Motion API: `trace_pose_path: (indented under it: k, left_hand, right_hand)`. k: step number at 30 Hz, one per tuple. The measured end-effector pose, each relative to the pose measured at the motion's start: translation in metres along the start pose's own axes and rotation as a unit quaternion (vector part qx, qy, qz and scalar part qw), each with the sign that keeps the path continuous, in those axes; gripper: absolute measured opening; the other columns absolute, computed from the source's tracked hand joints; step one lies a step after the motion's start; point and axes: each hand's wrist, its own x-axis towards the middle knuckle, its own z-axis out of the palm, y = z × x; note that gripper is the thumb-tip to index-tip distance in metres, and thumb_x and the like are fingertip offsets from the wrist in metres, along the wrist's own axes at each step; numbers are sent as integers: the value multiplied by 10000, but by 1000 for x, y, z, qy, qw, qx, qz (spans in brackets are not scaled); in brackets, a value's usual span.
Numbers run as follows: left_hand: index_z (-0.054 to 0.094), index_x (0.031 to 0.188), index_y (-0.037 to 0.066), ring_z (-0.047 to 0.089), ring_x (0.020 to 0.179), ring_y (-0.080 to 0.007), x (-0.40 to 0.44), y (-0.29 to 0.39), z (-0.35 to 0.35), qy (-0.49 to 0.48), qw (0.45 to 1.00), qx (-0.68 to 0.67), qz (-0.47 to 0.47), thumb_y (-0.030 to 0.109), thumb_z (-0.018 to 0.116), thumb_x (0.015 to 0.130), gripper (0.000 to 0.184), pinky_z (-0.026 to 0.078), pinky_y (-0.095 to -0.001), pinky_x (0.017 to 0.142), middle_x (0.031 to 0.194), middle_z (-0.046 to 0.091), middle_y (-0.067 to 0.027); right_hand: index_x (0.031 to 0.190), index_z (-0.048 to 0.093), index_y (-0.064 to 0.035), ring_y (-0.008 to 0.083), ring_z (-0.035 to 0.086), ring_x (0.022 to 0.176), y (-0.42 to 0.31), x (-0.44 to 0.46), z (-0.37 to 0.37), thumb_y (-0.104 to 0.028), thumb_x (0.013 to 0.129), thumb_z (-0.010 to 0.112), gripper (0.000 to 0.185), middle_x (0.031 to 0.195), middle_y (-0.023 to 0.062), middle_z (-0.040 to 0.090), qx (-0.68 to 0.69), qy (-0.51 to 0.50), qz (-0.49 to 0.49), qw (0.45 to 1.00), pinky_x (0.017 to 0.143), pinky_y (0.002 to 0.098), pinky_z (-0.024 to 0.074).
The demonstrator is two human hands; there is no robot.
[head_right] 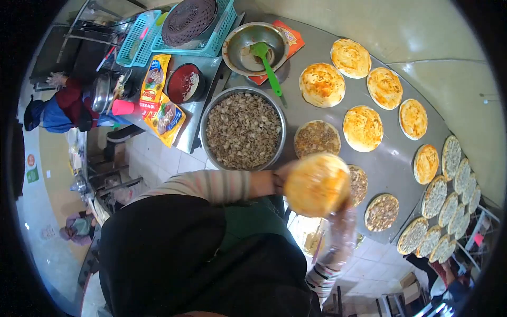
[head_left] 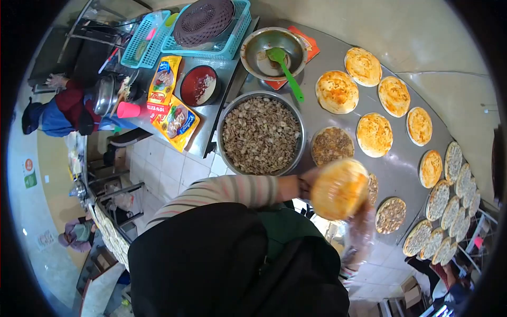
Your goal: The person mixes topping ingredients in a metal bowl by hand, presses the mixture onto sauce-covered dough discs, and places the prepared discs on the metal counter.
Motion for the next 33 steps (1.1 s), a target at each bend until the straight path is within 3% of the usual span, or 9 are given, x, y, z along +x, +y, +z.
trace_pose_path:
  k: [6,8,10,17,21,23,26,30,33]
  left_hand:
    - [225,1370,100,277,1277,-287,-189,114,-27,-104,990,-64,74,432,243,921,558,221,-445,1055,1401,264,-128]
    - [391,1283,83,427,1170,-318,-242,150,-19,46,989,-77,118,429,331,899,520,334,-467,986,1294,421,-154]
    - [399,1275,81,437,1160,-315,-283,176,-30,84,981,-37,168,424,334,899,513,342,-464,979,1284,431,-153]
    - [426,1246,73,469,1123,-305,-301,204,-63,87,982,-9,170,406,342,897,489,371,-453,954,1246,466,-151]
    - [442,1229,69,487,1103,-300,-270,201,-77,81,989,-2,126,395,346,896,476,387,-447,940,1224,486,-149]
    - [450,1221,67,497,1092,-297,-251,199,-85,83,990,4,111,390,348,896,470,396,-445,933,1213,496,-148]
    - [462,1209,64,510,1077,-293,-219,190,-103,92,992,2,91,382,352,895,461,408,-440,922,1197,511,-147]
    - [515,1127,46,572,972,-265,-191,176,-93,124,988,-3,90,319,359,891,393,467,-412,845,1096,576,-132]
    - [500,1149,45,563,987,-283,-183,177,-84,108,989,11,104,355,359,883,432,461,-420,855,1120,563,-135]
  right_hand:
    - [1278,384,-13,269,494,1076,54,90,145,-370,821,543,601,1220,157,483,-163,62,40,984,846,391,427]
    - [1342,310,-96,350,463,1102,84,139,170,-390,760,626,724,1327,210,346,-551,-22,-92,829,883,414,419]
    - [1351,290,-166,387,413,1151,99,153,219,-364,718,664,761,1365,222,266,-734,43,-9,678,906,436,411]
    - [1241,449,-189,374,443,1132,161,154,247,-249,724,607,544,1308,237,344,-821,-16,-23,570,857,434,454]
    - [1122,558,-151,336,514,1055,144,181,218,-195,753,558,372,1235,205,444,-810,-32,1,585,809,399,476]
    - [1091,575,-127,303,548,978,128,184,208,-187,723,612,375,1072,181,542,-615,52,31,786,763,385,482]
    - [1045,600,-69,301,565,959,132,166,201,-175,757,551,311,1084,174,568,-321,-24,-123,939,805,356,465]
    - [1093,569,-61,291,540,1025,106,141,254,-202,760,573,361,1073,176,577,-655,-16,-312,688,857,362,445]
    - [1107,568,-60,301,525,1047,123,128,239,-132,753,594,361,1128,166,547,-697,46,-240,674,901,357,416]
